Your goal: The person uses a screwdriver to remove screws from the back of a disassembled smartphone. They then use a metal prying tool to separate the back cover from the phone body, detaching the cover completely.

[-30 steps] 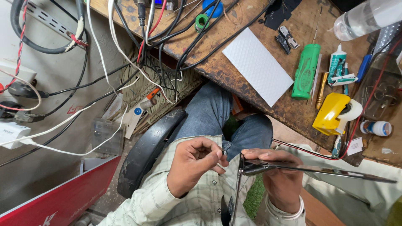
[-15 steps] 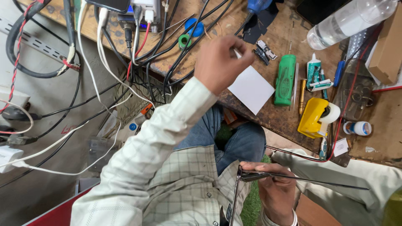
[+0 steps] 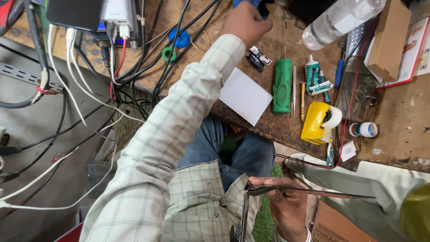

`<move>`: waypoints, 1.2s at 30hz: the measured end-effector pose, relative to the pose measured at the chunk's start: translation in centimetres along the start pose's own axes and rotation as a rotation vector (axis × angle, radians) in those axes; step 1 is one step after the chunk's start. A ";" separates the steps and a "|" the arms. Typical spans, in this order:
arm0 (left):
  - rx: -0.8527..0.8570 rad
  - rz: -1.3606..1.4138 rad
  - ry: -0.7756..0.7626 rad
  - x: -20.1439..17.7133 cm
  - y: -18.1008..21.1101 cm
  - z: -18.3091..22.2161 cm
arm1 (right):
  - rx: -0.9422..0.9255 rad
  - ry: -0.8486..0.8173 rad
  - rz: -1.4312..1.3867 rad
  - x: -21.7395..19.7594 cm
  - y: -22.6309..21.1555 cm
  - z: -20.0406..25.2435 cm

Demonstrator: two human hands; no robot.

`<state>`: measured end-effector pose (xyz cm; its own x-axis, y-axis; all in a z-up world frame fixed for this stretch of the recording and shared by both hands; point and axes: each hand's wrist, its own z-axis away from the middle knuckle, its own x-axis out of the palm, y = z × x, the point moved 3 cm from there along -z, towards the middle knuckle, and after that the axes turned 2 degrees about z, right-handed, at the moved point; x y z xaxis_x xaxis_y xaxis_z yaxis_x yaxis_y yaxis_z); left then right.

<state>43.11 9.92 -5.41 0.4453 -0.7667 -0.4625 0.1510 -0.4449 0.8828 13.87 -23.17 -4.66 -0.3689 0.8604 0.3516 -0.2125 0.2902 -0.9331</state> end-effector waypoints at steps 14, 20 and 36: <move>0.143 -0.200 -0.001 3.3 -3.0 -0.9 | 0.094 0.002 0.457 2.0 -5.8 -3.0; 0.189 -0.312 -0.062 3.6 -4.3 -0.5 | 0.217 -0.006 0.618 2.2 -9.9 -4.2; 0.215 -0.465 -0.107 1.8 -5.4 -0.4 | 0.067 -0.027 0.824 5.1 -13.4 -5.5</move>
<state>43.42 11.12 -11.03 0.2804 -0.5033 -0.8173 0.1217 -0.8260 0.5504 19.82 -20.35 9.27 -0.4518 0.7757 -0.4406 0.0821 -0.4557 -0.8864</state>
